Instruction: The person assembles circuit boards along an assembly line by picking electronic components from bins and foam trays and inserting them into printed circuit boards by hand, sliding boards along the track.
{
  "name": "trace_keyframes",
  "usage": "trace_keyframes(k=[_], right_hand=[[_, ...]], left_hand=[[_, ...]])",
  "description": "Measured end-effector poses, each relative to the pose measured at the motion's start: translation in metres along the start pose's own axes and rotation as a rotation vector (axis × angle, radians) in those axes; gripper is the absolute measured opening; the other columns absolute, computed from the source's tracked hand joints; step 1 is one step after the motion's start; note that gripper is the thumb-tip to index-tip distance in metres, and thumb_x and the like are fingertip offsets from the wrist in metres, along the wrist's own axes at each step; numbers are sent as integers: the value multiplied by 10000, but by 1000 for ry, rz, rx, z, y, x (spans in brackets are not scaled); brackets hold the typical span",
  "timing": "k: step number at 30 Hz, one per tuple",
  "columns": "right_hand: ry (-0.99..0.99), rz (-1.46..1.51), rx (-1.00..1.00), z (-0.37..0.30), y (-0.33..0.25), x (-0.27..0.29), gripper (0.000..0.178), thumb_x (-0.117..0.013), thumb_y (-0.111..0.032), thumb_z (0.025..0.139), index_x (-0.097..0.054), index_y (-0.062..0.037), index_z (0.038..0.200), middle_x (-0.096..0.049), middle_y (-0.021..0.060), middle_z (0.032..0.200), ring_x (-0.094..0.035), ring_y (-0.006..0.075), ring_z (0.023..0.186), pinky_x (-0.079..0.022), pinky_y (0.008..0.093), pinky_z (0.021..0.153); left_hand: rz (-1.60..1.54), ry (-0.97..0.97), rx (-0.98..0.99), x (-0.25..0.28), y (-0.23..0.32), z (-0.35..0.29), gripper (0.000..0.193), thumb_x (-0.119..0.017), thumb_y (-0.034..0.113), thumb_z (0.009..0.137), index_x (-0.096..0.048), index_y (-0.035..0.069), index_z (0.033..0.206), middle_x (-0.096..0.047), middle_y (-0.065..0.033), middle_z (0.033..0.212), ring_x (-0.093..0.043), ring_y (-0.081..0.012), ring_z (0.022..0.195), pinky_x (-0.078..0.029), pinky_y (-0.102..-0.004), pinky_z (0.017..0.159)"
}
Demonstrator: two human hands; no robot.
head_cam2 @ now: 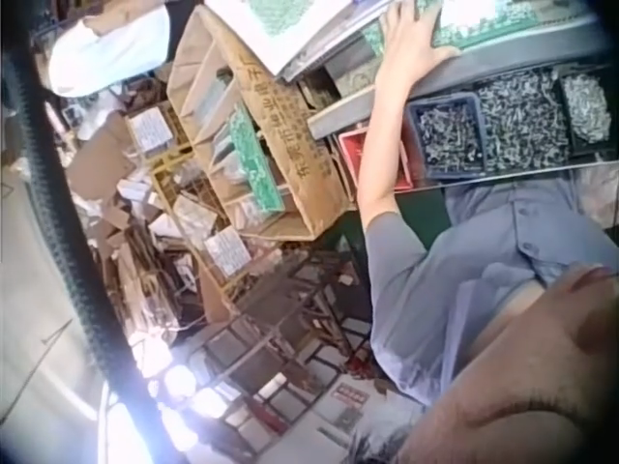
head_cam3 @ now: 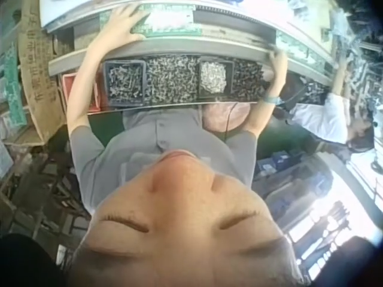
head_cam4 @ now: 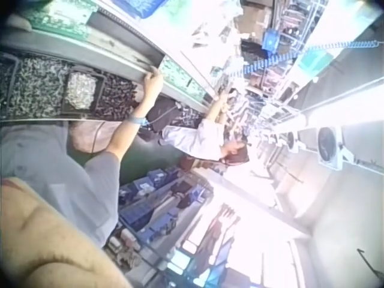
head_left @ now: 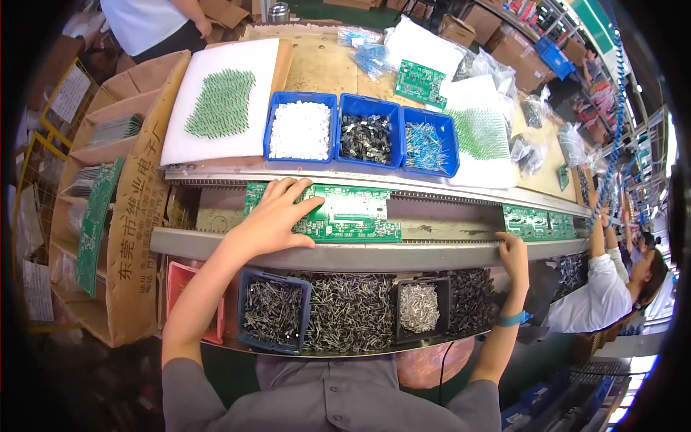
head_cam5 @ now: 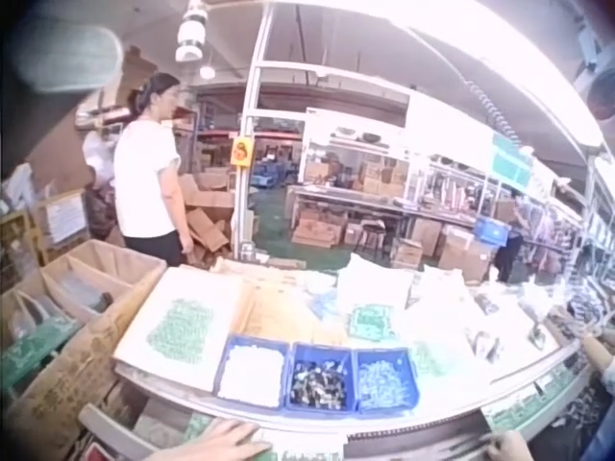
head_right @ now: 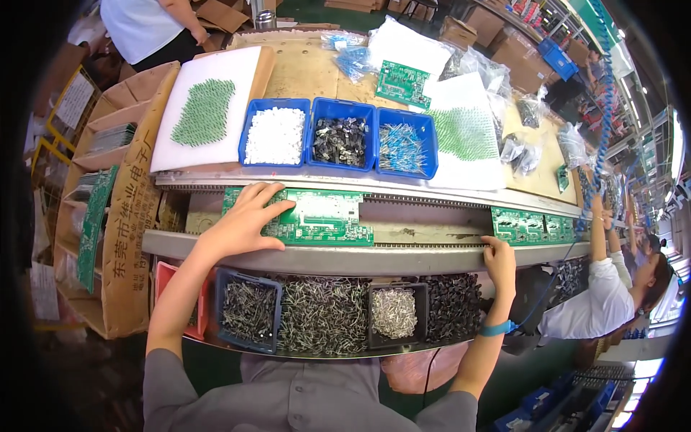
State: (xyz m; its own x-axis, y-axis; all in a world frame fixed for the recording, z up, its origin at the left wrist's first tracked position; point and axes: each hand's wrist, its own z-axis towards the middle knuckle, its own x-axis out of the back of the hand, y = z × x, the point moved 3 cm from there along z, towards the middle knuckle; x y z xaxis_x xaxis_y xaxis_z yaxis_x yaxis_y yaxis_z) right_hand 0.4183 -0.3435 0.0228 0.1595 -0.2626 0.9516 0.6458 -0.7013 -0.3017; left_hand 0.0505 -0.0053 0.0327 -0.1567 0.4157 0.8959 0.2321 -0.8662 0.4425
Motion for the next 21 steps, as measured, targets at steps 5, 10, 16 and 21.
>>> trace_keyframes(k=[5,10,16,21], right_hand=[[14,112,39,-9,-34,-6,222,-531,-63,841,-679,15,986,-609,205,678,-590,274,570,-454,359,580],[56,206,151,-4,-61,-5,199,-551,-54,857,-666,22,999,-591,172,645,-546,201,535,-438,317,549],[123,277,174,26,-86,-6,179,-589,-63,859,-674,20,992,-598,172,652,-543,207,527,-432,317,541],[414,95,269,72,-91,-10,131,-638,-132,827,-706,-77,925,-673,89,792,-599,276,783,-445,389,727]], left_hand=[[9,-25,-20,-7,-7,7,729,-818,310,647,-535,111,1289,-358,-168,1447,-281,-392,1350,-268,-485,1104],[55,-12,-77,-14,-5,5,665,-783,308,700,-538,117,1287,-340,-151,1468,-264,-398,1357,-244,-502,1113],[57,-44,-13,-29,-1,-6,575,-681,320,827,-493,126,1335,-318,-161,1476,-250,-396,1365,-208,-576,1116],[85,-89,-10,-30,4,-5,570,-630,341,873,-453,132,1373,-286,-187,1492,-231,-418,1373,-171,-568,1128]])
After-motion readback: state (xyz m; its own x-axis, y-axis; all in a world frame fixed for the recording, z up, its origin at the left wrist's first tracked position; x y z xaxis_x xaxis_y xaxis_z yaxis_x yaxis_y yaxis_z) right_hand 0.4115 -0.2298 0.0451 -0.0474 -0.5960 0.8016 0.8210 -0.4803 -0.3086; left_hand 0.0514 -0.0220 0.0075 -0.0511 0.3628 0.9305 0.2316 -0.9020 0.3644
